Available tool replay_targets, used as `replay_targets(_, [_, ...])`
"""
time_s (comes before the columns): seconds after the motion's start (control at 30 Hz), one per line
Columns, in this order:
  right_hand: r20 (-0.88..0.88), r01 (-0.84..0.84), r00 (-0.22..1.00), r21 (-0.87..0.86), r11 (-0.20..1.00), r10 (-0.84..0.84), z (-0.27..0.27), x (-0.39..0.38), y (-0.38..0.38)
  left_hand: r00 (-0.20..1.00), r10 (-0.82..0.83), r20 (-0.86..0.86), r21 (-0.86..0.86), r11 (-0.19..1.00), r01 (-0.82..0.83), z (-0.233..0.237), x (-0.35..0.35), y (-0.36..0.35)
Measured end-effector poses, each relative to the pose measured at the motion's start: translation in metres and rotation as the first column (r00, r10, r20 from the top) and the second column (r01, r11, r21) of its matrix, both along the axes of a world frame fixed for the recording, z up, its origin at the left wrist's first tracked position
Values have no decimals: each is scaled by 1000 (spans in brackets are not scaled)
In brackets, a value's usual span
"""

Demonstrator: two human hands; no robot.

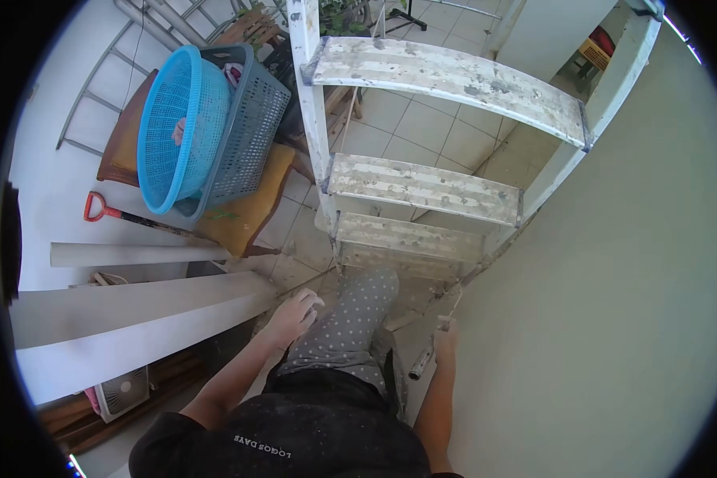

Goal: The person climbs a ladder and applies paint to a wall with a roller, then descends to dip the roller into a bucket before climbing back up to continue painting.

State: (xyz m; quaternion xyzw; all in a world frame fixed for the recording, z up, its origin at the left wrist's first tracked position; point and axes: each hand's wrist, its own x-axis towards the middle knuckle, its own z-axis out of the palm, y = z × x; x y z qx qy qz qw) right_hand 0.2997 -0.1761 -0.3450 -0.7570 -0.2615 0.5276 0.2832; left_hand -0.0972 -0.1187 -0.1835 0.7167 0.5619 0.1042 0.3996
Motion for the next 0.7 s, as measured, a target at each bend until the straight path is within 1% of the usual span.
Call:
replay_targets(0.1, [-83,128,987,-106,986,-137,5,3,-6,994,76,-77,-46,996,-80,-17,-20,6])
replay_targets(0.13, [-86,125,987,-138,982,-138,6,4,-5,990,100,-104,-66,992,-107,-22,-24,9])
replay_targets(0.2, [-92,119,986,-206,971,-140,6,5,-7,990,57,-129,-112,991,-72,-33,-29,13])
replay_targets(0.3, [-104,81,987,-329,941,-122,-3,-4,-9,988,-8,-155,-184,983,-21,-45,-37,14])
replay_targets(0.33, [-138,35,986,-359,933,-91,-3,-8,-10,987,-30,-158,-210,978,-4,-47,-40,12])
replay_targets(0.4, [-207,-64,978,-415,907,-26,-2,-25,-11,991,56,-118,-192,978,-78,-42,-48,-3])
replay_targets(0.43, [-238,-152,970,-403,903,57,4,-37,-10,990,103,-97,-184,976,-120,-38,-54,-15])
replay_targets(0.5, [-301,-332,926,-367,869,227,14,-65,-5,975,183,-129,-307,927,-215,-35,-83,-52])
replay_targets(0.57, [-266,-559,827,-299,774,495,-6,-95,3,924,181,-338,-324,899,-294,-35,-125,-104])
replay_targets(0.6, [-260,-603,797,-288,744,546,-9,-115,5,896,-1,-445,-438,873,-217,-89,-176,-167])
replay_targets(0.63, [-252,-646,764,-276,712,595,-10,-136,7,876,-188,-444,-407,914,-10,-94,-210,-211])
replay_targets(0.67, [-256,-637,771,-282,718,583,1,-162,16,829,-122,-545,-514,830,-216,-118,-239,-279])
replay_targets(0.7, [-261,-629,777,-291,721,573,6,-186,21,824,-105,-556,-573,766,-289,-103,-250,-330])
